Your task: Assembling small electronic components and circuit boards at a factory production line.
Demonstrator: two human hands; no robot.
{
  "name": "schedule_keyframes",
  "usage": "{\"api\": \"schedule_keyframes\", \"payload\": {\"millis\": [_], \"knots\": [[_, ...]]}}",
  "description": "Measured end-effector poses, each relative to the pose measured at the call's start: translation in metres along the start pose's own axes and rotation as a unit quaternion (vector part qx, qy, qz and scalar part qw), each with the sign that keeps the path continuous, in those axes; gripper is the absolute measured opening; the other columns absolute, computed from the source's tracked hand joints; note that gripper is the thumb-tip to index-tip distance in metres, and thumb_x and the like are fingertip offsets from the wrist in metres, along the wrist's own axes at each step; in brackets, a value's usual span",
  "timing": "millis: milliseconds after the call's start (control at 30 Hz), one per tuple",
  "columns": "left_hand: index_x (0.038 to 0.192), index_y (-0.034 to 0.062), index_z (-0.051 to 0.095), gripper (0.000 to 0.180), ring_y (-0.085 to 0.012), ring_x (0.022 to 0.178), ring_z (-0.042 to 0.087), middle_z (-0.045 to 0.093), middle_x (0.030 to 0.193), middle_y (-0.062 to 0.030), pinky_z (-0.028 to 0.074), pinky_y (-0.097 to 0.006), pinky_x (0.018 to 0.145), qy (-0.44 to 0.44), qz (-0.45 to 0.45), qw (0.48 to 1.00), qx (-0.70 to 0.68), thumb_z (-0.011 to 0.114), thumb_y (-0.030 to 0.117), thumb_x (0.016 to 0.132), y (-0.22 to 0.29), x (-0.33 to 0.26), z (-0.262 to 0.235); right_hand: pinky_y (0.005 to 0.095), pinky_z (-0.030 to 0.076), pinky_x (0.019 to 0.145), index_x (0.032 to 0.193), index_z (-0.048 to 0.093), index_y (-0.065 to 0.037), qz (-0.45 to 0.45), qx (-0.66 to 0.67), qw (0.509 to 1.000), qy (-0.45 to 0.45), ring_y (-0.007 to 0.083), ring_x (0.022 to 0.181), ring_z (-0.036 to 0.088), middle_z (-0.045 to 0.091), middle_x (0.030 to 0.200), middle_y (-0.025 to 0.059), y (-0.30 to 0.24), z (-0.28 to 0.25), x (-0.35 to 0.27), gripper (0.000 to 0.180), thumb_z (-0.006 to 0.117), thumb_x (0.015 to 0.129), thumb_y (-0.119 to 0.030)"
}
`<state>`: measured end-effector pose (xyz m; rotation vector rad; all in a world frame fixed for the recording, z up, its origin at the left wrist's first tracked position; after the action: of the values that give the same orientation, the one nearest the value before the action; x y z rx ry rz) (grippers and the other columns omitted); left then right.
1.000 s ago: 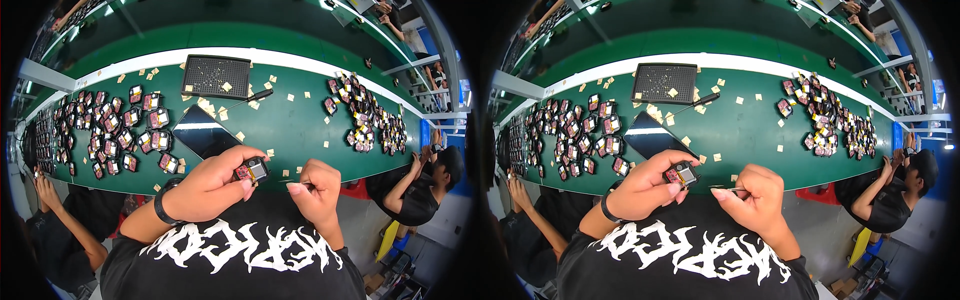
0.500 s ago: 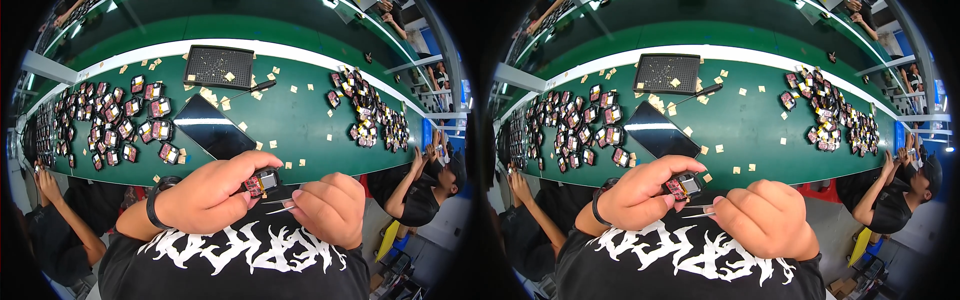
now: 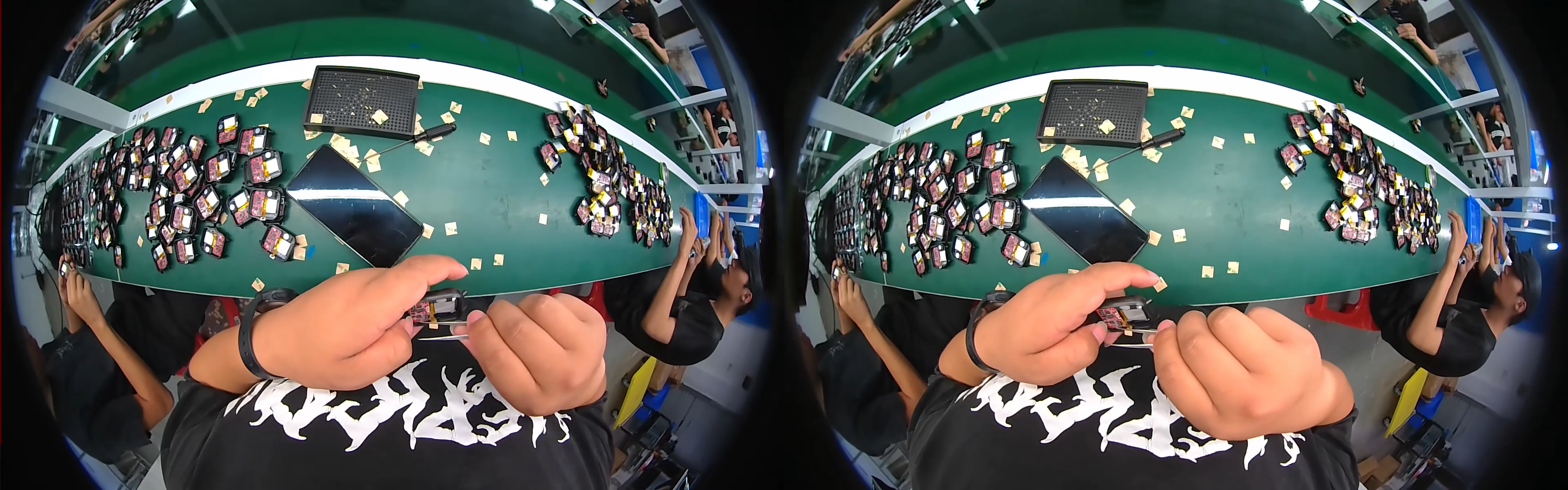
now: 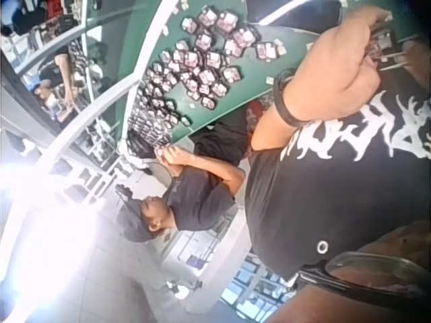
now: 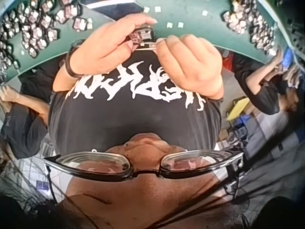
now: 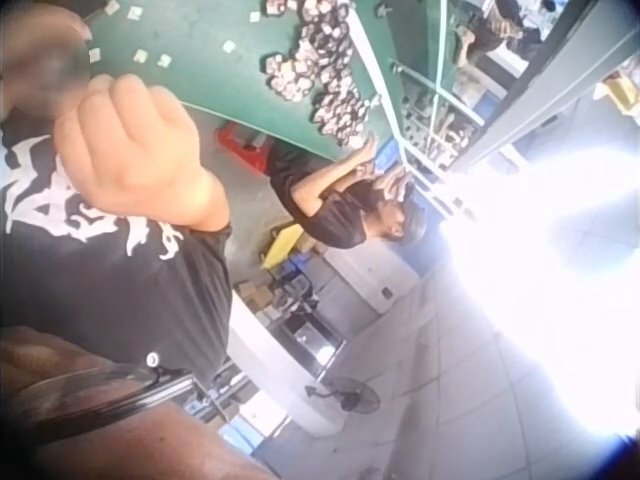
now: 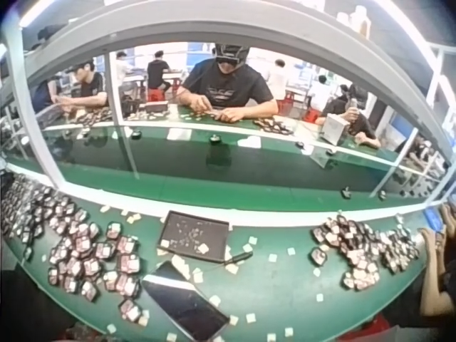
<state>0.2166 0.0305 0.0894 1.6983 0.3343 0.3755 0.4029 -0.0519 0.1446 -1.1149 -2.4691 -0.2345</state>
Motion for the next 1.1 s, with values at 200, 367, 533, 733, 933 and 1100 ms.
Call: {"api": "schedule_keyframes", "payload": {"millis": [200,367,533,733,933,1100], "knots": [[0.148,-0.007,0.042,0.062,-0.0251,0.081,0.067,0.067,0.111,-0.0174,0.054,-0.034,0.075,-0.002,0.004,1.0,0.018,0.049,-0.009,0.086,-0.002,-0.002,0.002,0.024,0.026,0.047,0.087,0.069,-0.001,-0.015,-0.02,1.0,-0.019,0.0116,0.061,0.052,0.061,0.076,0.0038,-0.004,0.0,-0.002,0.013,0.07,0.076,-0.006],[0.15,-0.0078,0.04,0.064,-0.0256,0.081,0.067,0.067,0.113,-0.0183,0.054,-0.034,0.075,-0.004,-0.002,1.0,0.011,0.049,-0.009,0.086,-0.002,-0.004,0.003,0.0243,0.024,0.048,0.085,0.068,-0.001,-0.027,-0.052,0.998,0.008,0.0125,0.06,0.049,0.06,0.073,0.0042,-0.009,-0.001,-0.003,0.009,0.069,0.077,-0.006],[0.151,-0.0088,0.039,0.066,-0.0266,0.083,0.068,0.066,0.118,-0.0203,0.054,-0.034,0.076,-0.021,-0.019,1.0,0.006,0.05,-0.009,0.086,-0.003,-0.003,0.002,0.0243,0.023,0.048,0.084,0.069,0.0,-0.017,-0.04,0.999,0.024,0.0127,0.061,0.05,0.061,0.073,0.0049,-0.01,-0.001,-0.006,0.009,0.069,0.076,-0.006],[0.151,-0.0095,0.038,0.066,-0.0277,0.082,0.067,0.066,0.117,-0.0203,0.054,-0.034,0.076,-0.011,0.011,0.999,0.03,0.05,-0.008,0.086,-0.002,-0.003,0.003,0.0244,0.024,0.048,0.084,0.069,0.0,-0.02,-0.043,0.999,0.021,0.0131,0.061,0.05,0.061,0.073,0.0054,-0.01,0.001,-0.007,0.012,0.069,0.075,-0.007],[0.151,-0.0097,0.039,0.066,-0.0299,0.084,0.067,0.065,0.121,-0.0229,0.054,-0.035,0.077,-0.018,-0.018,0.999,0.023,0.051,-0.008,0.086,0.0,-0.004,0.004,0.0241,0.024,0.048,0.083,0.068,0.001,-0.027,-0.049,0.998,0.01,0.0131,0.061,0.05,0.06,0.072,0.0055,-0.012,0.002,-0.008,0.012,0.068,0.074,-0.007],[0.151,-0.0088,0.04,0.067,-0.0328,0.085,0.067,0.066,0.122,-0.0234,0.054,-0.037,0.078,-0.018,-0.034,0.998,0.041,0.051,-0.009,0.085,0.0,-0.004,0.005,0.0239,0.024,0.047,0.082,0.068,0.001,-0.026,-0.032,0.999,0.007,0.0126,0.06,0.049,0.058,0.071,0.0047,-0.012,0.005,-0.008,0.011,0.068,0.074,-0.007]]}}
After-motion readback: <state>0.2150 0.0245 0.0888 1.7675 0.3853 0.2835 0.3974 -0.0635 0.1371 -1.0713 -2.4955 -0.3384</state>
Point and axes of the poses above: each hand's wrist, its own x-axis towards the middle knuckle, its own z-axis out of the palm, y = z × x, the point moved 3 cm from there along x, towards the middle knuckle
